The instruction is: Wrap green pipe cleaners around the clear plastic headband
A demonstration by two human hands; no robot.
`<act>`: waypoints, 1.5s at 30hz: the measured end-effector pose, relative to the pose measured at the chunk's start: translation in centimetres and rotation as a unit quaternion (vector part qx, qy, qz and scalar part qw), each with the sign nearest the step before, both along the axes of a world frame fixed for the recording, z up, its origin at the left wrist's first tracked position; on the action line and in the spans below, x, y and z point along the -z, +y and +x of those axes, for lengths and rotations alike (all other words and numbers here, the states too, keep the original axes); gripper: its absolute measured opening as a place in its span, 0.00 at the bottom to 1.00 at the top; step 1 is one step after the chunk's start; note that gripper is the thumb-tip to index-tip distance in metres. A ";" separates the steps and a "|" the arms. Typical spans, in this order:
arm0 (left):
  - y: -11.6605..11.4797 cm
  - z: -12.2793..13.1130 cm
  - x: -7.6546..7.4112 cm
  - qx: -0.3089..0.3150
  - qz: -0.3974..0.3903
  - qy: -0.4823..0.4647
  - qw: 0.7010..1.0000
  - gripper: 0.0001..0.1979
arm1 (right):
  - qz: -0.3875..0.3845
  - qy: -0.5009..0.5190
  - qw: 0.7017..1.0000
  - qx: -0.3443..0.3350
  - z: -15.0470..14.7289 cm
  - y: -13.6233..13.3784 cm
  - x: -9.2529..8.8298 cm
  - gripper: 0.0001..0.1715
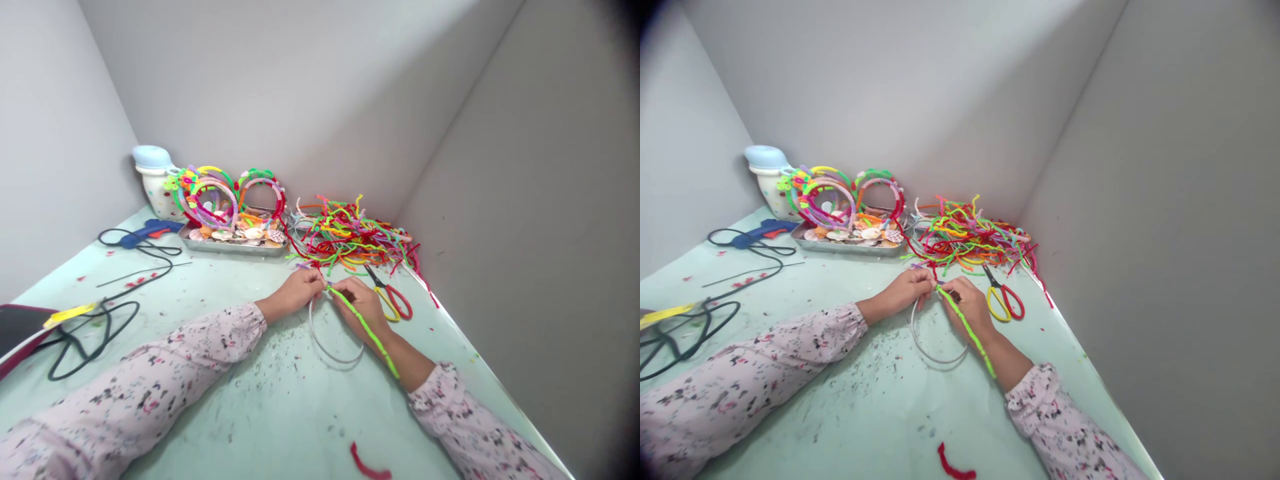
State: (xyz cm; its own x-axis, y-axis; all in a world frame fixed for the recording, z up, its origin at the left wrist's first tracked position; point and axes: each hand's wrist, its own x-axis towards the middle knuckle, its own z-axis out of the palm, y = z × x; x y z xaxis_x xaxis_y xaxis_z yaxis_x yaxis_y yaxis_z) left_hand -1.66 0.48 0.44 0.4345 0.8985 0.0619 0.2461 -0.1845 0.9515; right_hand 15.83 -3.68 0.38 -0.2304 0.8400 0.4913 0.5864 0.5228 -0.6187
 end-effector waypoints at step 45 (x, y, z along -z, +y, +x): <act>-0.4 -0.2 -0.3 0.034 0.021 -0.023 0.999 0.10 | -0.271 0.186 0.942 -0.062 0.4 0.7 -0.9 0.08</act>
